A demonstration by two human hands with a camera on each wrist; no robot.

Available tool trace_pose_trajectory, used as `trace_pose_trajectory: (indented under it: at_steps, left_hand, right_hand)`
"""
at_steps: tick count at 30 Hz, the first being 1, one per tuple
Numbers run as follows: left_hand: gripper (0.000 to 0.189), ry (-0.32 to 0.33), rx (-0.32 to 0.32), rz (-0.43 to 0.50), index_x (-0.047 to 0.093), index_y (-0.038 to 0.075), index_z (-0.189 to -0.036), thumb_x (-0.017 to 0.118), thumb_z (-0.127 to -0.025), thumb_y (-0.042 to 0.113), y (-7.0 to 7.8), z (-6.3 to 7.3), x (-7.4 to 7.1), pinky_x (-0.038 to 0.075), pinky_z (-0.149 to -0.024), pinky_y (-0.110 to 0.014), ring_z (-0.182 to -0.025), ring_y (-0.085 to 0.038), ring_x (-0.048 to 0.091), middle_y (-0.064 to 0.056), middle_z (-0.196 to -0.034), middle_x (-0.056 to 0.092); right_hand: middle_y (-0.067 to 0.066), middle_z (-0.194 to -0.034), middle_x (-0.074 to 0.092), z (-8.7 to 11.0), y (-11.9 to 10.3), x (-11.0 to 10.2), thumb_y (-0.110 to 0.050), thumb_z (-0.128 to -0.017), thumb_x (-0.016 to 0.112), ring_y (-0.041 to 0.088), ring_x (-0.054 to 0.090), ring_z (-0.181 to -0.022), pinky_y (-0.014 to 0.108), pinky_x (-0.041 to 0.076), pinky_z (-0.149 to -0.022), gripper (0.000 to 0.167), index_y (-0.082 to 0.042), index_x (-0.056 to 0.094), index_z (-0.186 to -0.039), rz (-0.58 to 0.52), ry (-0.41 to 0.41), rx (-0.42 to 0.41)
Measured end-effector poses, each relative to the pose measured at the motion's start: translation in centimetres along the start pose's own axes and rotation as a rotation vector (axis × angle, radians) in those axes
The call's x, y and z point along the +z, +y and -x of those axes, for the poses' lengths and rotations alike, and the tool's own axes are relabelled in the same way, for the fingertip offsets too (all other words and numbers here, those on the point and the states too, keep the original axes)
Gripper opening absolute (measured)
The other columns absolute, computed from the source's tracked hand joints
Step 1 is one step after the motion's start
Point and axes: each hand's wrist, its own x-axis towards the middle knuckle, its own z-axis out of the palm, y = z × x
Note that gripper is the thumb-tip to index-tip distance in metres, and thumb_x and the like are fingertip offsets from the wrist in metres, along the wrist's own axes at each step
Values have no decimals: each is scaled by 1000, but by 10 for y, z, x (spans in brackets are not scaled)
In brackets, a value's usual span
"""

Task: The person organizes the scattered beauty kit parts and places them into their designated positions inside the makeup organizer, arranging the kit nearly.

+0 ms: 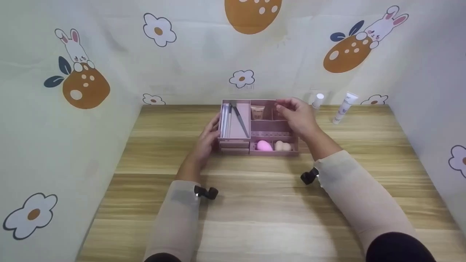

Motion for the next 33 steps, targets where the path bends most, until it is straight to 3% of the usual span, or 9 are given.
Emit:
trace_pose_trajectory:
  at_steps: [4, 8, 14, 27, 33]
  left_hand:
    - [62, -2, 12, 19, 38, 31, -167, 52, -108, 23, -1, -1, 0, 18, -136, -51, -165, -28, 27, 0, -177, 32]
    - [62, -4, 14, 23, 36, 30, -168, 51, -108, 22, -1, -1, 0, 18, -136, -51, -165, -29, 27, -2, -178, 31]
    - [61, 16, 7, -8, 38, 32, -167, 51, -108, 22, -1, 0, -1, 18, -136, -50, -164, -27, 29, 0, -177, 32]
    - [61, 15, 1, -8, 39, 35, -166, 52, -107, 25, 1, 1, -1, 18, -136, -51, -164, -27, 30, 1, -176, 34]
    - [61, 9, -22, -3, 40, 40, -165, 54, -107, 28, 0, 1, -1, 19, -136, -51, -164, -27, 30, 0, -176, 34]
  right_hand:
    - [17, -127, 72, 12, 3, -22, -14, -106, 66, 11, 73, -104, 34, 61, -103, 34, 3, 67, -135, -44, 7, -20]
    - [4, -117, 74, 24, 7, -43, -10, -106, 64, 10, 73, -106, 31, 62, -100, 32, 7, 65, -134, -106, 15, -38]
    - [-8, -108, 78, 40, 16, -69, -11, -105, 67, 9, 75, -105, 23, 63, -92, 19, -5, 71, -123, -135, 38, -56]
    - [-4, -106, 77, 57, 29, -116, -11, -103, 71, 11, 75, -103, 20, 63, -88, 18, -4, 71, -119, -196, 120, -39]
    - [1, -103, 78, 53, 38, -135, -11, -101, 73, 12, 76, -97, 21, 64, -84, 15, -6, 73, -115, -232, 252, -47]
